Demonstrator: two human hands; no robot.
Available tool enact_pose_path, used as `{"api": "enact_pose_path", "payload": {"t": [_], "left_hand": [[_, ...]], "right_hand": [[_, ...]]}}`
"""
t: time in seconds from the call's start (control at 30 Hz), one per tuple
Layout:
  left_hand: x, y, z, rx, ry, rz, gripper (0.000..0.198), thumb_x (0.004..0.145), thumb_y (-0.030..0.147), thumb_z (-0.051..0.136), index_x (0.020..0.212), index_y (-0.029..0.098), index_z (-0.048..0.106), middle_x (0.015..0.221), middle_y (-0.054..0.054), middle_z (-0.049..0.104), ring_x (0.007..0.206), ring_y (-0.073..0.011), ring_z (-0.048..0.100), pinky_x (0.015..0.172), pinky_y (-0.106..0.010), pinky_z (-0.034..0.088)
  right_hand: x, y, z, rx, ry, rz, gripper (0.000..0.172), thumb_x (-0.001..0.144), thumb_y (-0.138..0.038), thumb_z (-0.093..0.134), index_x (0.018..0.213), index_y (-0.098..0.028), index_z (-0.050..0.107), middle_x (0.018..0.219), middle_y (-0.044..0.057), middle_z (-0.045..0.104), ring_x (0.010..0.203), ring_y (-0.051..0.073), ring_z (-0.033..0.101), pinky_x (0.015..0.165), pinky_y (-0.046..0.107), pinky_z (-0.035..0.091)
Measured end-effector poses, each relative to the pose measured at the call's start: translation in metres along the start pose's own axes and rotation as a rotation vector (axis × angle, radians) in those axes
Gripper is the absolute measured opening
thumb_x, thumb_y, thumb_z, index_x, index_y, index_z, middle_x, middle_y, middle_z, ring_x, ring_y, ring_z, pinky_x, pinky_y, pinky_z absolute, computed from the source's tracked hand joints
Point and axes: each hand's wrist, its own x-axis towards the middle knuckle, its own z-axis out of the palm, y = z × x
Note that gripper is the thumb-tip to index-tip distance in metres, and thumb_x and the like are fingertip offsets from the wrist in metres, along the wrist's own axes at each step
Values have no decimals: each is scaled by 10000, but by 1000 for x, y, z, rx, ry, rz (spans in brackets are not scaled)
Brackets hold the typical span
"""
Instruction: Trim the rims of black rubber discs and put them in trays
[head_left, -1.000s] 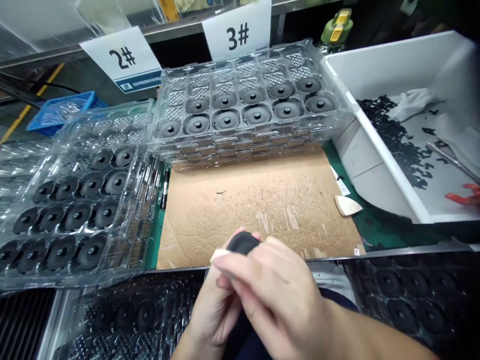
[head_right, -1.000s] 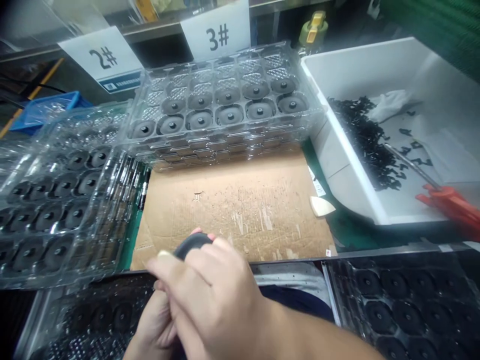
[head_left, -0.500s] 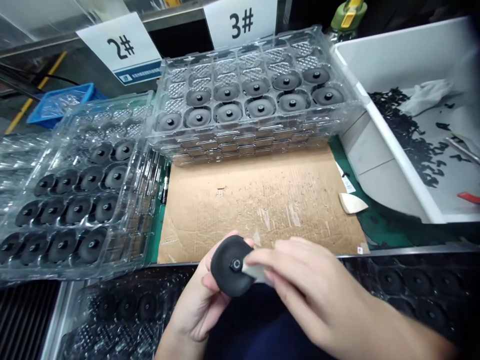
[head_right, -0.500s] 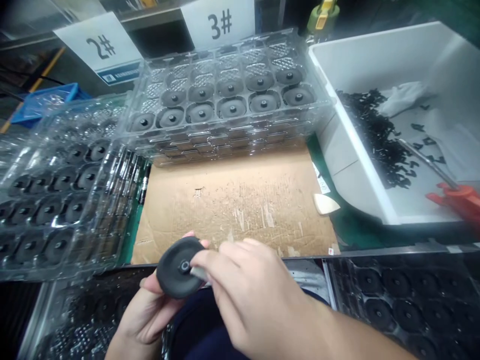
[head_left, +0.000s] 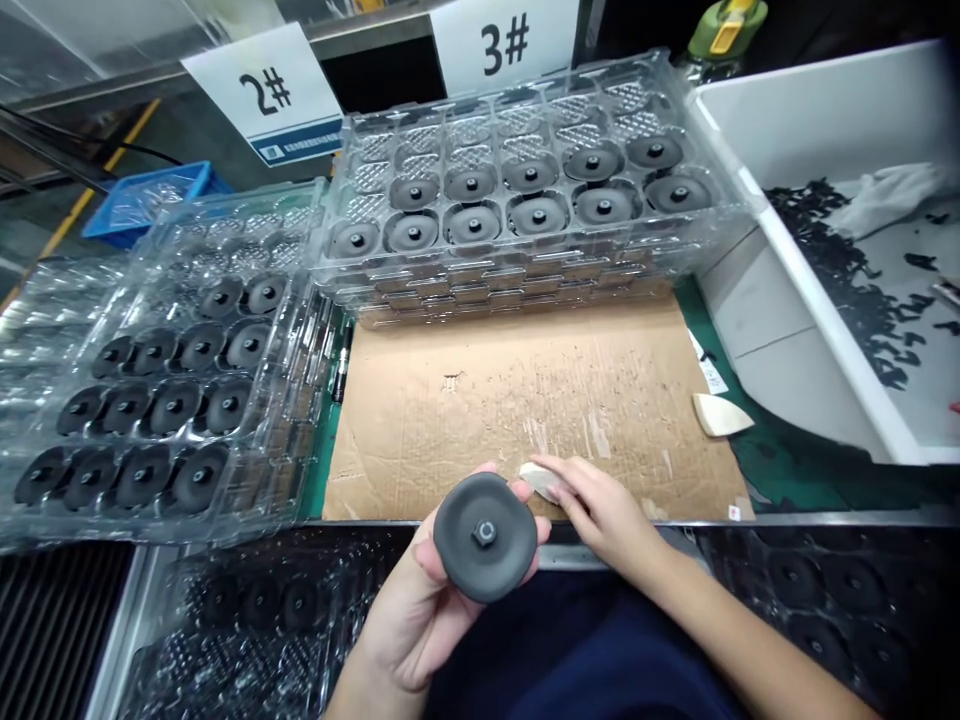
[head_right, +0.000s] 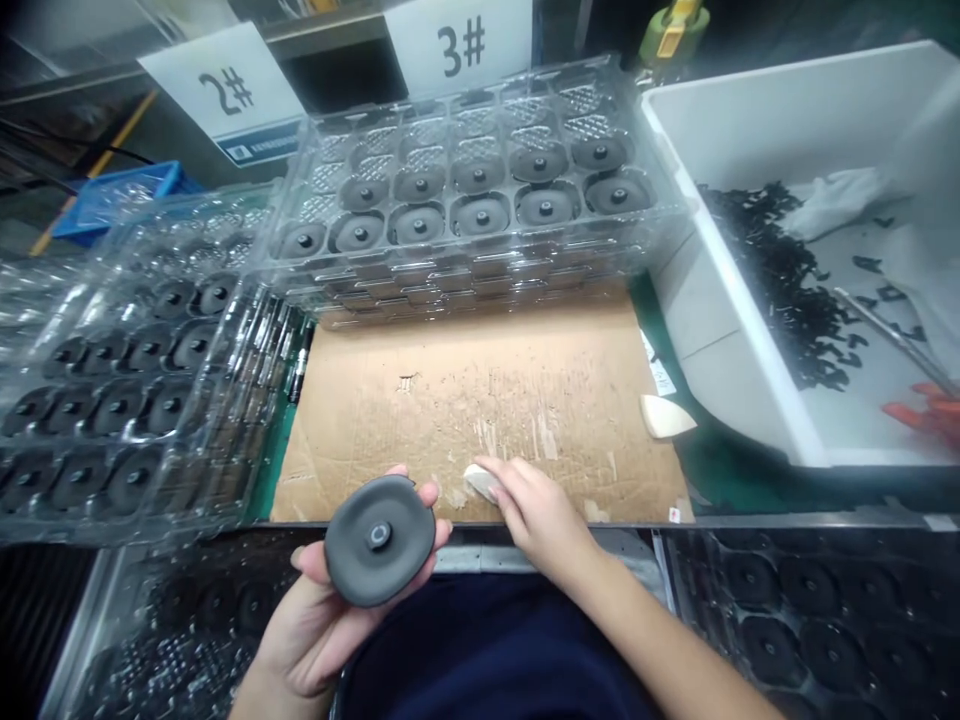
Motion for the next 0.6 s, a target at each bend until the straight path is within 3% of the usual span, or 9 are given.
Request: {"api": "enact_pose_path", "payload": {"t": [0.1,0.17,0.23,0.3,0.4,0.47,0.6], "left_hand": [[4,-3,8,18,-27,2,547,585,431,696,1094,254,608,1157,-59,620,1045,-286,580,894,-359,469],[5,-6,12,50,-32,13,544,585,431,700,1089,245,616,1123,-59,637,1012,-268,599,884,-336,474],[5,-8,12,82,-13,45,563,575,430,713,1096,241,616,1094,-49,648,1018,-249,593,899,-305,458],[4,-10,7,113,50,91,566,588,430,709,1114,249,607,1116,-36,639,1065,-240,562,911,-279,444],[2,-10,-3,143,164,167,557,616,445,684,1136,270,586,1166,-32,617,1077,-218,555,898,-275,457],[1,-11,-5,128,173,209,505,634,425,683,1111,280,598,1133,-24,636,1028,-193,582,870,-269,476],[1,-11,7,121,153,248,362,634,317,721,986,264,654,1047,18,667,974,-158,602,797,-195,487]], "right_hand": [[5,-24,-22,23,188,29,293,883,-193,433,1169,-204,490,1130,59,583,1016,172,552,817,313,467],[9,-55,-41,41,313,-73,306,869,-185,477,1172,-231,488,1138,32,579,999,154,545,783,279,453],[12,-85,-53,15,252,-359,327,873,-161,470,1186,-250,498,1048,6,619,883,133,560,732,272,427],[14,-103,-57,-21,154,-513,290,892,-170,426,1153,-226,540,886,1,646,734,128,541,647,285,391],[19,-105,-55,-131,23,-359,294,871,-122,421,1097,-223,580,781,-6,626,658,130,497,616,297,344],[23,-101,-52,-199,-12,-327,333,841,-87,440,1108,-233,573,796,-4,626,659,132,493,620,303,334],[18,-107,-36,-129,213,-501,344,843,-112,432,1173,-131,526,868,58,640,711,159,534,633,322,381]]}}
